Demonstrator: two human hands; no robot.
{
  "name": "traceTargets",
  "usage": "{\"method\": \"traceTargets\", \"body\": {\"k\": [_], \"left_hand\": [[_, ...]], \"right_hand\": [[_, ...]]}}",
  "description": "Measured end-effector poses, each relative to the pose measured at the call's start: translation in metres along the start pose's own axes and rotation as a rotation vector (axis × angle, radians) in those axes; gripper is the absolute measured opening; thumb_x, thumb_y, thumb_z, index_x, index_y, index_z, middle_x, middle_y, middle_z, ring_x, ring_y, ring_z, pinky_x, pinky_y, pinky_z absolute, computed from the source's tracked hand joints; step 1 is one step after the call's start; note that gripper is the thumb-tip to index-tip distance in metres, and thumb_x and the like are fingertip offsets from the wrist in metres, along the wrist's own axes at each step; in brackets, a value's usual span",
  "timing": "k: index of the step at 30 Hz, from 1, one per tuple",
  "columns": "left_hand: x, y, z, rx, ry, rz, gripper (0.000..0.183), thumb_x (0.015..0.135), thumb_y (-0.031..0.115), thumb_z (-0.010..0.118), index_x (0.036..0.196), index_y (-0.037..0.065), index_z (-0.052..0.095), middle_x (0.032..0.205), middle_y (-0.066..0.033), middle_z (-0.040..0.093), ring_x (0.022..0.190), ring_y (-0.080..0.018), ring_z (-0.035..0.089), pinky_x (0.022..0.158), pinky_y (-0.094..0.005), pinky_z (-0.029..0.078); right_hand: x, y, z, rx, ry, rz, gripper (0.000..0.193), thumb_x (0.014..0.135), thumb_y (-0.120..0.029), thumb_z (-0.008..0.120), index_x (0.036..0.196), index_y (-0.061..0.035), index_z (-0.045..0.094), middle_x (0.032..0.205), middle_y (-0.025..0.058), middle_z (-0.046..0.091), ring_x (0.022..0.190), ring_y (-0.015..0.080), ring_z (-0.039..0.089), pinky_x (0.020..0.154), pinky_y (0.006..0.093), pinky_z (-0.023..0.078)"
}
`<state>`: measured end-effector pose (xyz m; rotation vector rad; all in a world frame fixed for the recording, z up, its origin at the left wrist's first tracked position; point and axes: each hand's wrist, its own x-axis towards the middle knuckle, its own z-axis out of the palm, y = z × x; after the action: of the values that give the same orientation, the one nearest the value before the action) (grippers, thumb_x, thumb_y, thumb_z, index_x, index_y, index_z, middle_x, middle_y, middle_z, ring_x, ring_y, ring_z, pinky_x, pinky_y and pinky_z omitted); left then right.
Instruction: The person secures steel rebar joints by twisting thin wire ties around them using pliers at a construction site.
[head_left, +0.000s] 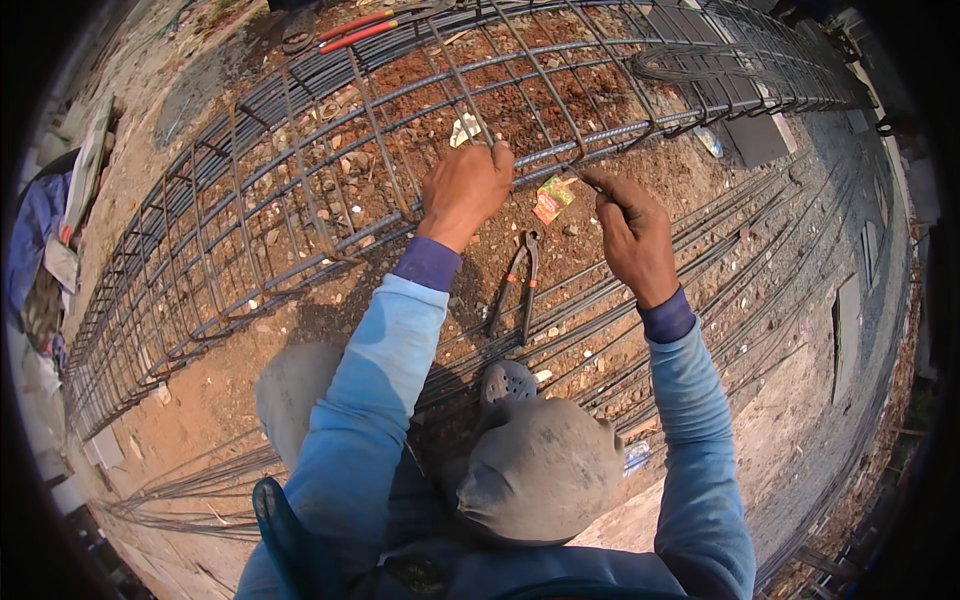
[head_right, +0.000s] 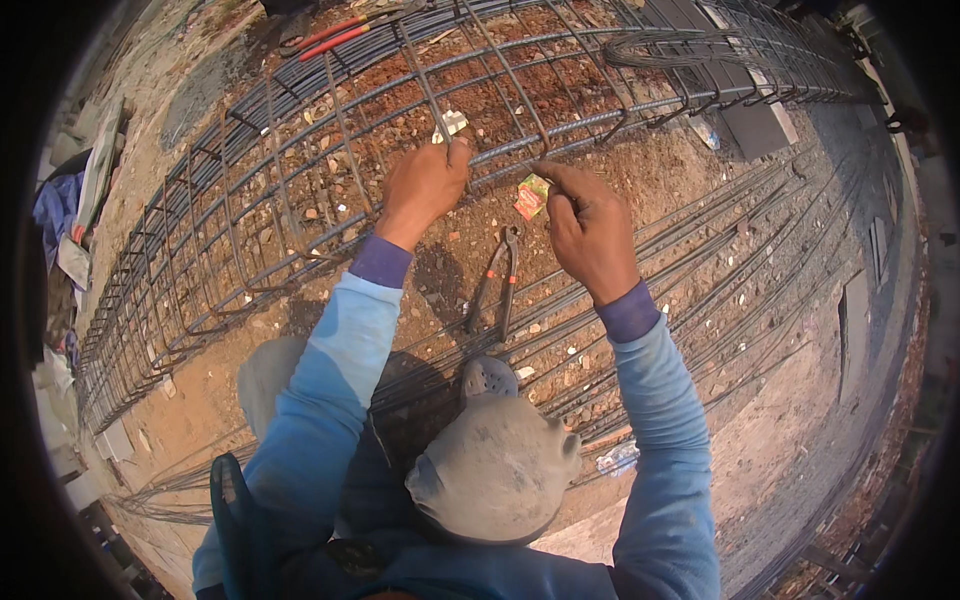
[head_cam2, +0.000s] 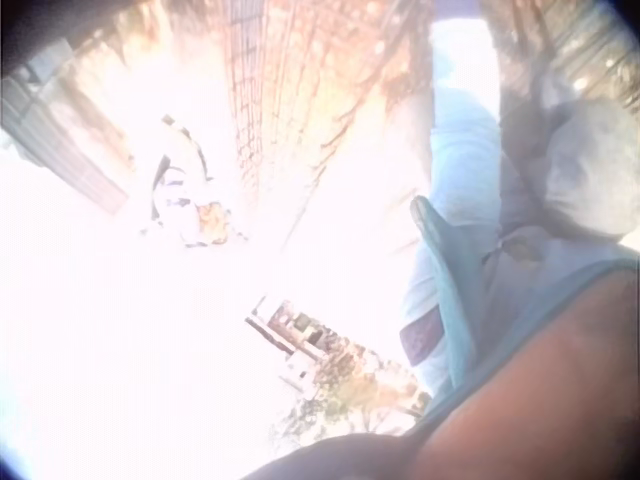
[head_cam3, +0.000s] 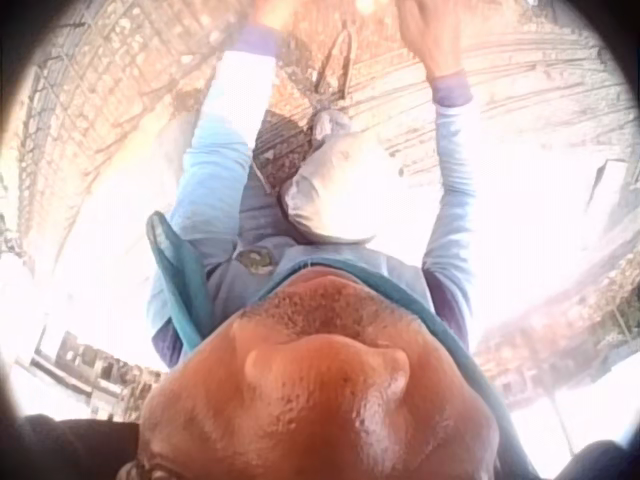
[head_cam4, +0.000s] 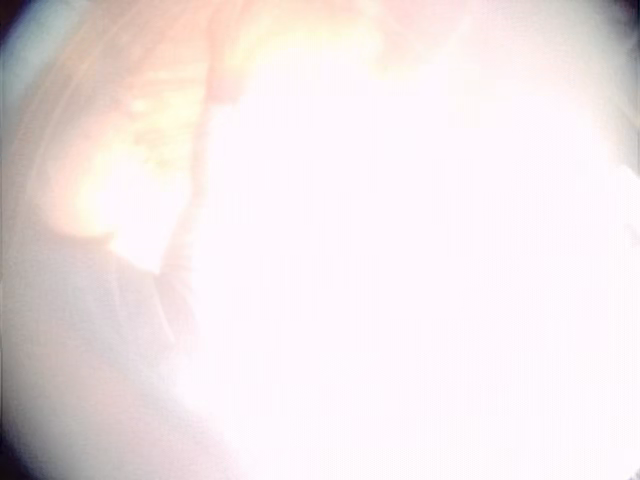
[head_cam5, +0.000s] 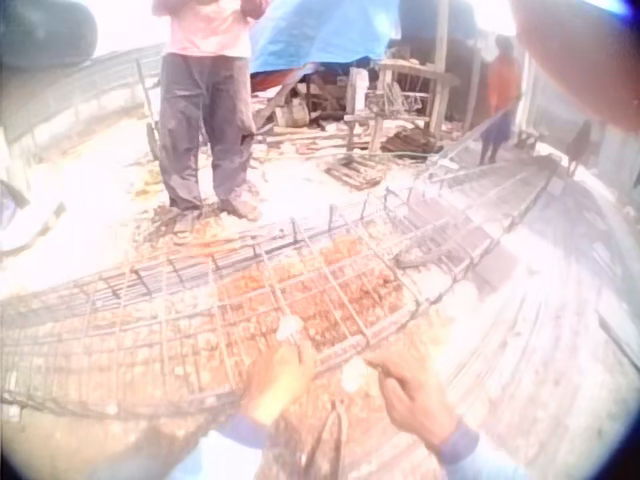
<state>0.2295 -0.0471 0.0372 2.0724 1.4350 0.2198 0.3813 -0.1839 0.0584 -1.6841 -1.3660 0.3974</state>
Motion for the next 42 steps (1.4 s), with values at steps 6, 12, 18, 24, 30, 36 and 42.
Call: {"method": "traceTargets", "body": {"k": [6,12,18,24,30,36,42], "left_hand": [[0.002,-0.009,0.003,-0.013,0.03,0.03,0.057,0.092,0.048,0.04,0.084,-0.001,0.067,0.082,-0.0248,0.065,0.08,-0.0441,0.062,0.075,-0.0494,0.046],[-0.038,-0.018,0.035,-0.411,0.631,0.508,0.024,0.084,0.024,0.064,0.079,0.001,0.059,0.074,-0.0158,0.062,0.068,-0.0375,0.06,0.064,-0.0449,0.046],[-0.045,-0.032,0.078,-0.713,0.061,-0.023,0.032,0.09,0.034,0.058,0.092,0.003,0.061,0.083,-0.0094,0.063,0.072,-0.0274,0.061,0.065,-0.04,0.047],[-0.043,-0.016,0.048,-1.624,-0.274,-0.307,0.017,0.093,0.012,0.046,0.1,0.005,0.06,0.075,-0.0013,0.057,0.062,-0.0118,0.057,0.054,-0.0239,0.043],[-0.038,-0.04,0.03,-1.151,-0.281,-0.131,0.019,0.088,0.011,0.051,0.096,0.002,0.066,0.068,0.0014,0.052,0.054,-0.0102,0.045,0.052,-0.026,0.04],[-0.04,-0.031,0.016,-0.541,-0.1,0.101,0.026,0.081,0.02,0.053,0.082,-0.004,0.063,0.072,-0.0217,0.062,0.067,-0.0305,0.061,0.066,-0.043,0.046],[-0.021,-0.027,-0.034,-0.118,0.016,0.254,0.024,0.074,0.017,0.055,0.085,0.001,0.069,0.08,-0.0211,0.066,0.075,-0.0343,0.065,0.072,-0.041,0.05]], "right_hand": [[0.064,-0.004,0.007,-0.546,0.01,-0.216,0.024,0.079,-0.008,0.057,0.098,-0.0098,0.071,0.083,0.0114,0.064,0.071,0.0292,0.064,0.063,0.0391,0.051],[0.118,0.018,0.042,-0.943,-0.442,-0.525,0.018,0.076,-0.012,0.061,0.09,-0.0143,0.073,0.083,0.0124,0.067,0.079,0.0282,0.067,0.067,0.0421,0.053],[0.113,0.002,0.06,-0.857,-0.637,-0.492,0.021,0.072,-0.005,0.06,0.084,-0.0155,0.074,0.079,0.0091,0.067,0.084,0.0277,0.066,0.072,0.0399,0.052],[0.107,-0.001,0.055,-0.834,-0.669,-0.458,0.018,0.074,-0.008,0.064,0.087,-0.0152,0.074,0.087,0.0101,0.069,0.086,0.0277,0.066,0.075,0.0409,0.052],[0.118,-0.02,0.064,-1.0,-0.476,-0.321,0.022,0.079,-0.026,0.066,0.079,-0.0046,0.07,0.084,0.0161,0.068,0.08,0.0339,0.066,0.075,0.0443,0.051],[0.085,-0.021,0.05,-0.62,-0.511,-0.145,0.019,0.078,-0.02,0.057,0.08,-0.0052,0.069,0.082,0.0192,0.067,0.08,0.0369,0.065,0.075,0.0467,0.051],[0.081,-0.004,0.08,-0.498,-0.398,-0.169,0.012,0.073,-0.014,0.058,0.073,-0.0034,0.064,0.07,0.021,0.062,0.071,0.0406,0.062,0.065,0.0491,0.05]]}}
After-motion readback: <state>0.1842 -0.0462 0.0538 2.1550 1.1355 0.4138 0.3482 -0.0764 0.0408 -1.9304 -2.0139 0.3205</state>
